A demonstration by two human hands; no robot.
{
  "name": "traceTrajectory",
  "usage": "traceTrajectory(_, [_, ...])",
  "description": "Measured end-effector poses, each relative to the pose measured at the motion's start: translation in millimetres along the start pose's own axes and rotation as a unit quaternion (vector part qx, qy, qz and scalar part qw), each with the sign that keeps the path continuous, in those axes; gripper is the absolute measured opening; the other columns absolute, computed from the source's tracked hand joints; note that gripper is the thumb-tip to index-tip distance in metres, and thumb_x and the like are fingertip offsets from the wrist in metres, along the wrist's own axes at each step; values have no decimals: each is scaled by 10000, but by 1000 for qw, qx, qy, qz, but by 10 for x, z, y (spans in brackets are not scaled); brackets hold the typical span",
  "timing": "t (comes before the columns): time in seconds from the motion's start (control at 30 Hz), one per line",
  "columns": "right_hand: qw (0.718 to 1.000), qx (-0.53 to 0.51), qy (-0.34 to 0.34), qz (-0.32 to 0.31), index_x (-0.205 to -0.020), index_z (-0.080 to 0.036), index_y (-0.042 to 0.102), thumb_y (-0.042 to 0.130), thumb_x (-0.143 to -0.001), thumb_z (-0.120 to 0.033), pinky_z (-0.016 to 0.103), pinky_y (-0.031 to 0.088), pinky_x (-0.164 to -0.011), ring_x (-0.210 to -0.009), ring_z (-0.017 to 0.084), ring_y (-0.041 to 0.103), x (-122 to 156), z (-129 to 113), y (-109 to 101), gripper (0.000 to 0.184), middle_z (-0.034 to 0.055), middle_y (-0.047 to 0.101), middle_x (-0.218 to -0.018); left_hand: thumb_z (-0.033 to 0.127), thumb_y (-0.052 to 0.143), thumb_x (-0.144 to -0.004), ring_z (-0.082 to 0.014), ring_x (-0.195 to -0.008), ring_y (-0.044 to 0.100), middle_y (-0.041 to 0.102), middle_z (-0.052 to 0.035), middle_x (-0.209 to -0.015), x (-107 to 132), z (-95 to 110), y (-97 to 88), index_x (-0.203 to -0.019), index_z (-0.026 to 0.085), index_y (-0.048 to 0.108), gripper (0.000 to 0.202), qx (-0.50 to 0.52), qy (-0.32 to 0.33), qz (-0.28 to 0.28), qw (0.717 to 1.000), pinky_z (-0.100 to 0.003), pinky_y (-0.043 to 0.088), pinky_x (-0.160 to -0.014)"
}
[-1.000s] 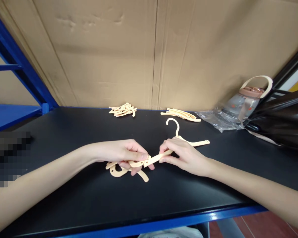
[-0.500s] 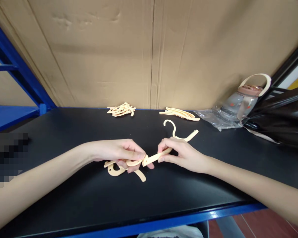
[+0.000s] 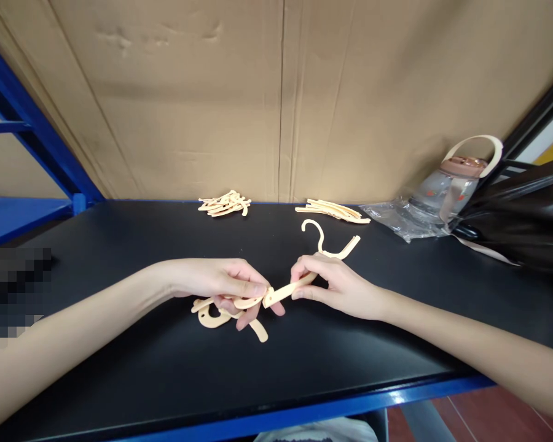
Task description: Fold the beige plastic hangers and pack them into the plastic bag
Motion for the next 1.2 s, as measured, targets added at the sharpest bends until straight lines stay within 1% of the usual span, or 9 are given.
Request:
traceTrajectory(0.17, [1000,-4,12,7,-833,-193,559,598,-894,-301,255,426,-703,-711,111,551,-7,22,4,130,-22,606,-798,404,452,-959,-57,-437,239,572,-21,-641,4,-33,-34,-1148,136,651,384,-2,2,23,1000,-223,141,-386])
traceTrajectory(0.37, [999,-28,15,-1,-832,-192,556,606,-888,-287,247,437,-679,-698,106,557,-12,20,-1,121,-25,603,-787,363,428,-971,-71,-426,220,547,-7,-583,-1,-30,-39,-1153,143,653,363,-4,17,5,1000,-231,134,-383])
traceTrajectory(0.53, [997,-70,23,-2,-824,-189,551,621,-875,-288,239,448,-672,-697,101,576,-14,26,4,131,-31,612,-782,369,426,-973,-70,-436,212,519,0,-560,2,-25,-32,-1145,137,661,372,7,17,6,1000,-231,140,-395])
traceTrajectory(0.77, [992,-121,40,-7,-833,-186,559,643,-857,-290,245,462,-710,-739,106,612,-9,53,17,136,-26,633,-810,362,433,-973,-61,-427,208,507,3,-545,9,-12,-29,-1146,124,665,375,7,17,11,1000,-235,145,-404])
traceTrajectory(0.9, [990,-131,46,-13,-829,-188,558,646,-855,-306,254,468,-707,-741,113,610,-14,57,19,149,-24,632,-805,364,439,-968,-66,-426,208,503,5,-539,9,-12,-31,-1156,127,661,375,5,16,9,1000,-236,132,-397])
traceTrajectory(1.03, [989,-141,39,-10,-830,-188,556,645,-856,-275,248,472,-710,-739,106,606,-18,59,18,127,-28,631,-807,367,429,-970,-62,-421,210,483,13,-534,10,-23,-38,-1145,126,664,380,9,13,10,1000,-233,155,-400])
traceTrajectory(1.2, [990,-136,47,-13,-832,-187,562,634,-863,-296,256,474,-705,-737,112,611,-15,61,18,135,-25,631,-804,378,444,-962,-68,-425,201,496,13,-547,6,-31,-31,-1164,127,651,383,4,5,23,1000,-229,145,-399])
Point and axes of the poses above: each hand's wrist, its own x-axis away from the middle knuckle, its own y-axis out of the palm, z = x × y, the point moved 1 cm from there along -x, towards the middle knuckle
